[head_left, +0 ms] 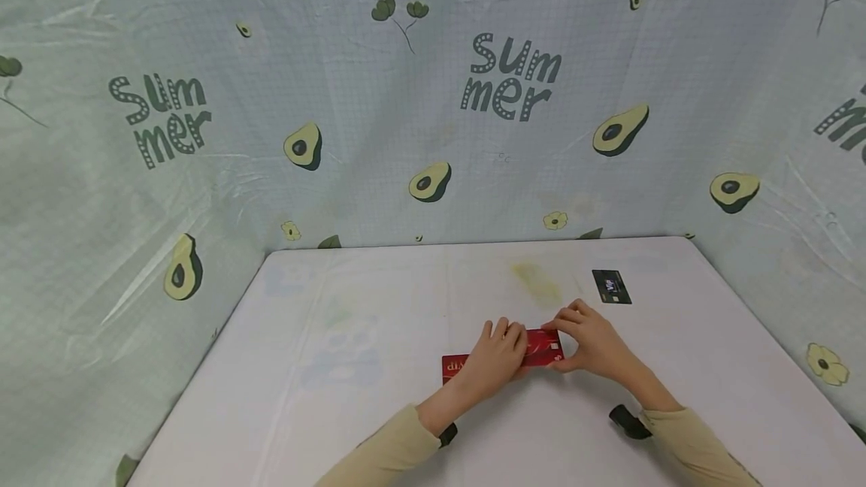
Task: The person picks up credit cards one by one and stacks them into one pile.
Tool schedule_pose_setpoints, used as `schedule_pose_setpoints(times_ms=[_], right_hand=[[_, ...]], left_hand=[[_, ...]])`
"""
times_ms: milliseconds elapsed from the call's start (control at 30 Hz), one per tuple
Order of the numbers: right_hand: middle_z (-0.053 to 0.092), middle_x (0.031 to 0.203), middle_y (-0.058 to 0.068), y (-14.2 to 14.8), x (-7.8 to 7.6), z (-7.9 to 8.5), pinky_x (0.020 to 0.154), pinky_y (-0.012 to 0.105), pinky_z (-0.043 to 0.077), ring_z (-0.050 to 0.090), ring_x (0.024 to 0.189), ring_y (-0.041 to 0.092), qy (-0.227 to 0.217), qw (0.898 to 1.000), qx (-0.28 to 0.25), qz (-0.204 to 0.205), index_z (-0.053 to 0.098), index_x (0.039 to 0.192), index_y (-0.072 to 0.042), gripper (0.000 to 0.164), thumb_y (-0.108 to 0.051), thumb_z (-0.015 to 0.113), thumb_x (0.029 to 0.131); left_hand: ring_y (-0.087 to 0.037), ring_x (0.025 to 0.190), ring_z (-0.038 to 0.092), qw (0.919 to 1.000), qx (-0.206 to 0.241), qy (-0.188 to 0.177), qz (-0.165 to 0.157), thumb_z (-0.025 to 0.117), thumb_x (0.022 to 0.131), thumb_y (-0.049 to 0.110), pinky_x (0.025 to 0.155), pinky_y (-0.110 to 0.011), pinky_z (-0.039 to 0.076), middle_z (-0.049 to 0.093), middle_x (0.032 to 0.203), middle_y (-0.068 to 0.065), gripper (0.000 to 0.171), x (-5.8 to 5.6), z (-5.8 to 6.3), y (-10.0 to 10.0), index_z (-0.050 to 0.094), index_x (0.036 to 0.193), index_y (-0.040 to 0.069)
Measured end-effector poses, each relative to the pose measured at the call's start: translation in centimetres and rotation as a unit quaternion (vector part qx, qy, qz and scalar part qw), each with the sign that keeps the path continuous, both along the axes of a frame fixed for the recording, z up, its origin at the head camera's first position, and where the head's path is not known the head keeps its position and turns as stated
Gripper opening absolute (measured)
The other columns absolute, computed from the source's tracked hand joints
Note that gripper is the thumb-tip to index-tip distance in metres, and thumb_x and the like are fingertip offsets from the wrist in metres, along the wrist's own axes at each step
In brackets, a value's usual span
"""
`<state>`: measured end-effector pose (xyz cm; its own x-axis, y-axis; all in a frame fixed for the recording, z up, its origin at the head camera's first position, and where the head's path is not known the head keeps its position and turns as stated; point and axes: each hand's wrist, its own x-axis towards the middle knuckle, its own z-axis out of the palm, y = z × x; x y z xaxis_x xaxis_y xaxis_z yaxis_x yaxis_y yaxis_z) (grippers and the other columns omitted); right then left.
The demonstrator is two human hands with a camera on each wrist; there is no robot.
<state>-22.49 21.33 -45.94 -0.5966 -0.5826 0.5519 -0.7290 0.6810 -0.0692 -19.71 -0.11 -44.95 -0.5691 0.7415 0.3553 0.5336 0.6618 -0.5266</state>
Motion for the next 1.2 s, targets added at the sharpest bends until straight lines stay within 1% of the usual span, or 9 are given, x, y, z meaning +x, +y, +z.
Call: schedule_pose_setpoints(times_ms=[333,433,567,800,933,1067,1200], right_hand=[[0.058,0.083,-0.01,-1.4,0.2,-0.2,0.066,0.024,0.042,0.04,0.081,0.005,-0.005,1.0,-0.005,0.011,0.067,0.092,-0.017,0.055,-0.043,0.083,0.046],[0.058,0.083,-0.009,-1.8,0.3,-0.3,0.066,0.023,0.043,0.04,0.082,0.005,-0.008,1.0,-0.006,0.016,0.067,0.092,-0.017,0.054,-0.043,0.083,0.048],[0.057,0.085,-0.009,-2.3,0.2,-0.4,0.067,0.024,0.044,0.04,0.083,0.005,-0.012,1.0,-0.005,0.022,0.066,0.094,-0.017,0.053,-0.044,0.081,0.051],[0.055,0.089,-0.007,-2.9,-0.1,-1.0,0.07,0.025,0.042,0.04,0.084,0.006,-0.007,0.999,0.004,0.036,0.063,0.098,-0.016,0.054,-0.046,0.078,0.057],[0.054,0.09,-0.007,-3.2,-0.2,-1.4,0.069,0.025,0.042,0.039,0.084,0.007,-0.004,0.999,0.003,0.045,0.061,0.099,-0.016,0.054,-0.045,0.078,0.058],[0.053,0.091,-0.007,-3.5,-0.2,-1.6,0.07,0.025,0.042,0.039,0.085,0.007,-0.012,0.999,0.005,0.045,0.061,0.101,-0.016,0.054,-0.045,0.078,0.058],[0.054,0.09,-0.007,-3.8,-0.1,-1.6,0.071,0.026,0.043,0.041,0.086,0.007,-0.023,0.999,0.012,0.044,0.061,0.101,-0.016,0.054,-0.045,0.077,0.059]], left_hand=[[-0.015,0.095,0.047,0.9999,0.006,-0.014,-0.004,0.05,0.083,0.053,0.082,-0.031,0.043,0.054,0.104,0.001,0.054,0.4,-0.6,-1.6,0.054,0.117,0.012],[-0.016,0.095,0.047,0.9997,0.014,-0.019,-0.005,0.05,0.083,0.051,0.081,-0.031,0.043,0.054,0.104,0.002,0.053,0.4,-0.7,-2.1,0.054,0.117,0.012],[-0.016,0.095,0.047,0.9991,0.025,-0.035,-0.001,0.052,0.082,0.051,0.08,-0.032,0.043,0.054,0.105,0.001,0.054,0.4,-0.8,-2.8,0.054,0.119,0.012],[-0.017,0.095,0.047,0.9982,0.032,-0.048,0.013,0.054,0.08,0.054,0.078,-0.033,0.042,0.053,0.105,-0.001,0.057,0.4,-1.0,-3.7,0.053,0.12,0.013],[-0.018,0.096,0.045,0.9966,0.045,-0.068,0.017,0.056,0.079,0.054,0.079,-0.034,0.041,0.052,0.105,-0.002,0.058,0.5,-1.0,-4.0,0.052,0.12,0.014],[-0.019,0.097,0.045,0.9947,0.053,-0.086,0.017,0.057,0.078,0.054,0.08,-0.035,0.04,0.052,0.105,-0.003,0.059,0.5,-1.1,-4.4,0.051,0.121,0.014],[-0.019,0.096,0.045,0.9946,0.053,-0.087,0.016,0.055,0.079,0.055,0.079,-0.034,0.04,0.053,0.104,-0.003,0.058,0.4,-1.3,-4.9,0.051,0.121,0.015]])
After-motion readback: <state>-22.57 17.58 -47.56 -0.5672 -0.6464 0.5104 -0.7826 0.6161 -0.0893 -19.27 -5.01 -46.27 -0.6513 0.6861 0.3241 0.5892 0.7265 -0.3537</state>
